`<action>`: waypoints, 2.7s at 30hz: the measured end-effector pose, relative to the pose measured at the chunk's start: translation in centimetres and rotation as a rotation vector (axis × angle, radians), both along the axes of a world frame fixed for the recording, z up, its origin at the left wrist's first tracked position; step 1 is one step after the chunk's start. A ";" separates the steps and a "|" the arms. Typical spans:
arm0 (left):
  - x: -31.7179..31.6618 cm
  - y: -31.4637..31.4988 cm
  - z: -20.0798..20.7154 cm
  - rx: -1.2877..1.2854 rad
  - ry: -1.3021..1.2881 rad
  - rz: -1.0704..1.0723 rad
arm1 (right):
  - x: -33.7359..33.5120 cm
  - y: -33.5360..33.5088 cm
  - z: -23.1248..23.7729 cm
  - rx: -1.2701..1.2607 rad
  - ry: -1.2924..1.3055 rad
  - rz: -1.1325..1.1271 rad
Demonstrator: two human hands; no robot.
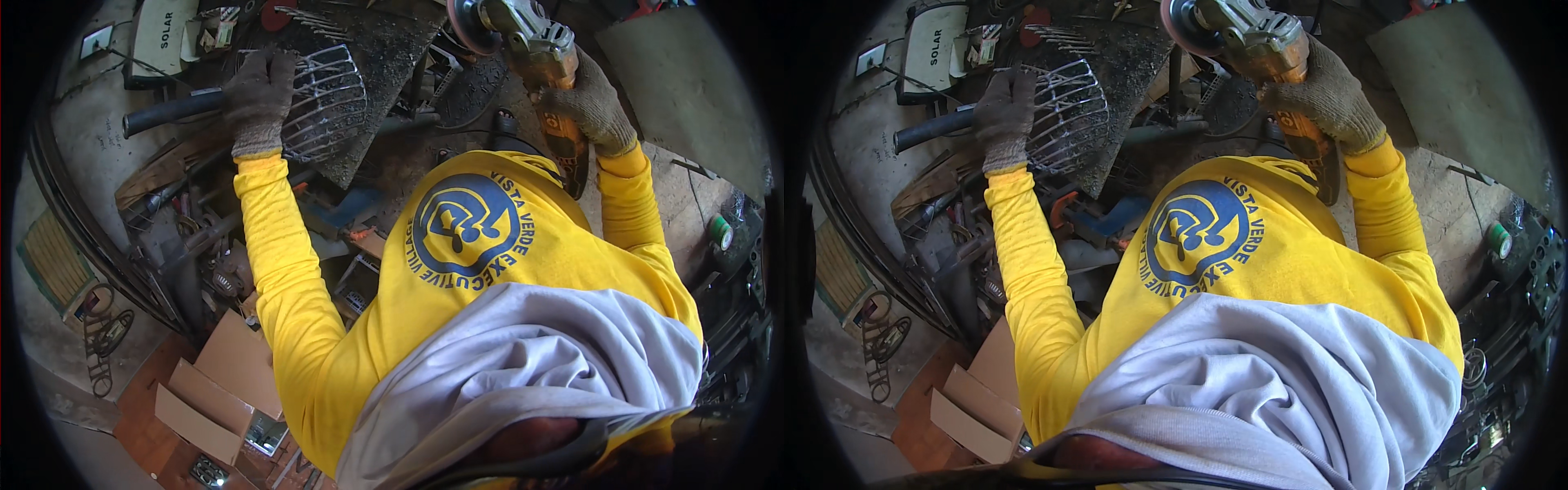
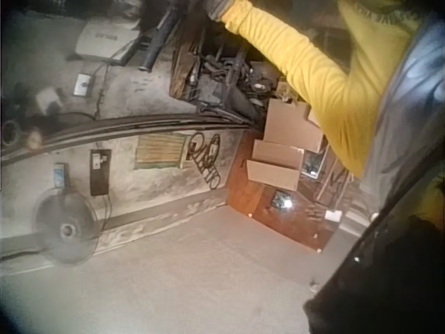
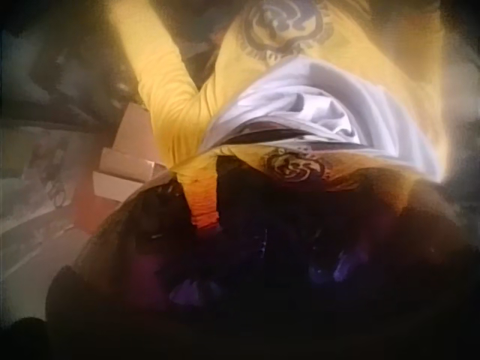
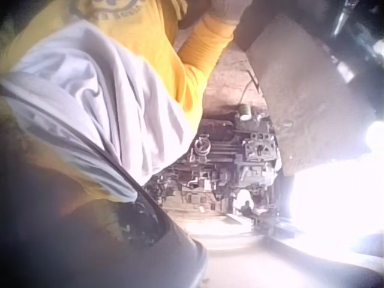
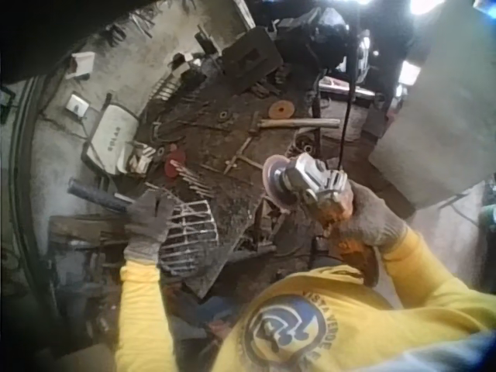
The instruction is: The person uses an angle grinder to smooth a curved metal grate and then uses a hand file to further refine the metal edges.
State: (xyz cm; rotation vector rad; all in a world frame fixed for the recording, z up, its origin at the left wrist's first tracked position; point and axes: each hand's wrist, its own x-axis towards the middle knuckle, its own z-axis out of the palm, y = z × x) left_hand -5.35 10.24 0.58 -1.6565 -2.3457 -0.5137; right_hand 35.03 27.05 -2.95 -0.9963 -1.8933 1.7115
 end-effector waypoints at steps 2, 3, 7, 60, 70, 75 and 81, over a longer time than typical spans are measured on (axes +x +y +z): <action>0.4 -0.1 -0.1 0.012 0.064 0.019 | -0.5 0.2 0.4 0.021 -0.030 0.033; 0.3 0.2 -0.4 0.027 0.108 0.012 | -0.6 0.3 0.5 0.036 -0.051 0.041; 0.2 0.2 -1.1 0.097 0.231 -0.027 | -0.9 0.9 0.4 -0.002 -0.020 0.088; 16.9 3.5 -9.3 -0.117 -1.083 0.542 | -25.0 3.0 3.3 0.135 -0.435 0.400; 15.5 3.4 -6.7 -0.152 -0.906 0.513 | -26.5 2.0 4.8 0.359 -0.523 0.491; 14.4 4.0 -7.0 -0.321 -0.833 0.489 | -26.5 1.0 7.1 0.476 -0.619 0.545; 14.5 4.3 -5.8 -0.445 -0.782 0.411 | -24.3 -0.1 6.9 0.598 -0.338 0.504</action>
